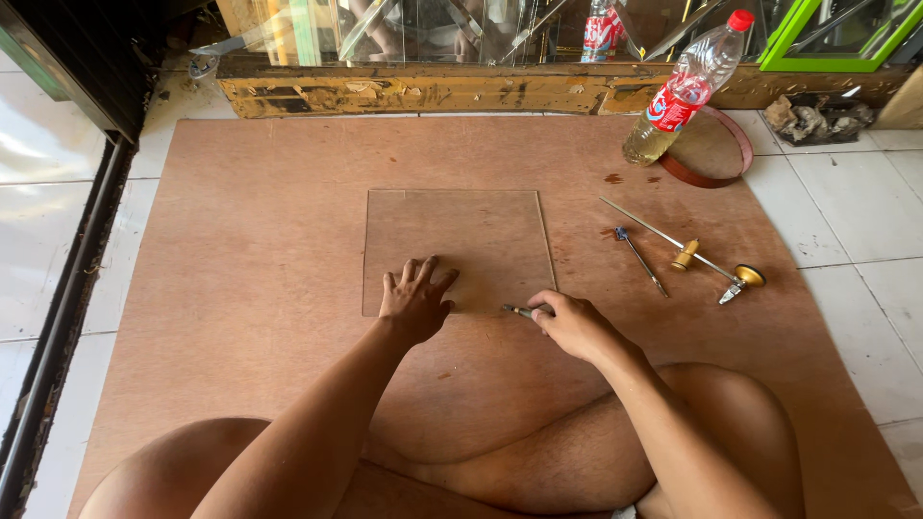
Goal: The person uses a glass cutter to score a rectangular piece of glass on a wooden board. They then snap the glass along the score line and proceed to cut a circular shape from the remaining piece.
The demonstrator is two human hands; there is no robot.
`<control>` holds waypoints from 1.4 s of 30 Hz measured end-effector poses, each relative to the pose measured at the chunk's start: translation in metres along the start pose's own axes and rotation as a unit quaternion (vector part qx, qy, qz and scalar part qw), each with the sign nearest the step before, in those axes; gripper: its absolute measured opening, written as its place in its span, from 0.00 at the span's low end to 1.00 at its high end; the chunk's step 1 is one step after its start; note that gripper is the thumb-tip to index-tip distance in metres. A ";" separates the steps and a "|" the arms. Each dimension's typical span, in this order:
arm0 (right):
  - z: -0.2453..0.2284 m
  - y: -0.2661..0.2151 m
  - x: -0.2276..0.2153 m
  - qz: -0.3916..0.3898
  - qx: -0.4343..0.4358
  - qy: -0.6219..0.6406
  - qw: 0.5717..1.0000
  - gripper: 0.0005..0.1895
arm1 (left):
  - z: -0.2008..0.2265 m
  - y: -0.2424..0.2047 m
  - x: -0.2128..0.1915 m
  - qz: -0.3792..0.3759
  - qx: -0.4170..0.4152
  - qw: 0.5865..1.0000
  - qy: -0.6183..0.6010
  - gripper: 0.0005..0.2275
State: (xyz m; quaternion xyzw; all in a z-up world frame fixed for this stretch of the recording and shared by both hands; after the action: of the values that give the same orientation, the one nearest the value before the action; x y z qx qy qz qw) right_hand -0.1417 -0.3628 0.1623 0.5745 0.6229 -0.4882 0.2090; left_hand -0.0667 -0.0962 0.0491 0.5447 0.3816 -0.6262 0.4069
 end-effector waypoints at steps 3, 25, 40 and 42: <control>-0.004 0.004 -0.002 0.015 -0.028 -0.061 0.998 0.20 | 0.001 0.005 0.004 -0.007 -0.013 1.000 -0.005 0.26; -0.044 0.032 -0.015 -0.005 -0.025 -0.271 0.962 0.18 | 0.003 0.007 -0.005 -0.034 -0.022 0.999 -0.023 0.25; -0.055 0.053 0.020 0.001 -0.132 -0.305 0.943 0.20 | 0.005 0.005 -0.013 -0.045 -0.032 0.998 -0.022 0.26; -0.066 0.035 0.016 -0.006 -0.097 -0.271 0.958 0.22 | 0.006 0.005 -0.013 -0.051 -0.031 0.998 -0.016 0.26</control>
State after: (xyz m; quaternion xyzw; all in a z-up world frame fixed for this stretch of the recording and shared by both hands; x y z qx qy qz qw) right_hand -0.0935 -0.3028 0.1648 0.3942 0.5907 -0.5637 0.4219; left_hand -0.0628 -0.1026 0.0624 0.5018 0.4213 -0.6427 0.3970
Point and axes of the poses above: each hand's wrist, its own y-axis towards the middle knuckle, its own x-axis out of the palm, z = x × y, the point moved 1 cm from there along y, towards the middle knuckle, and after that the axes turned 9 degrees about z, right-handed, at the moved point
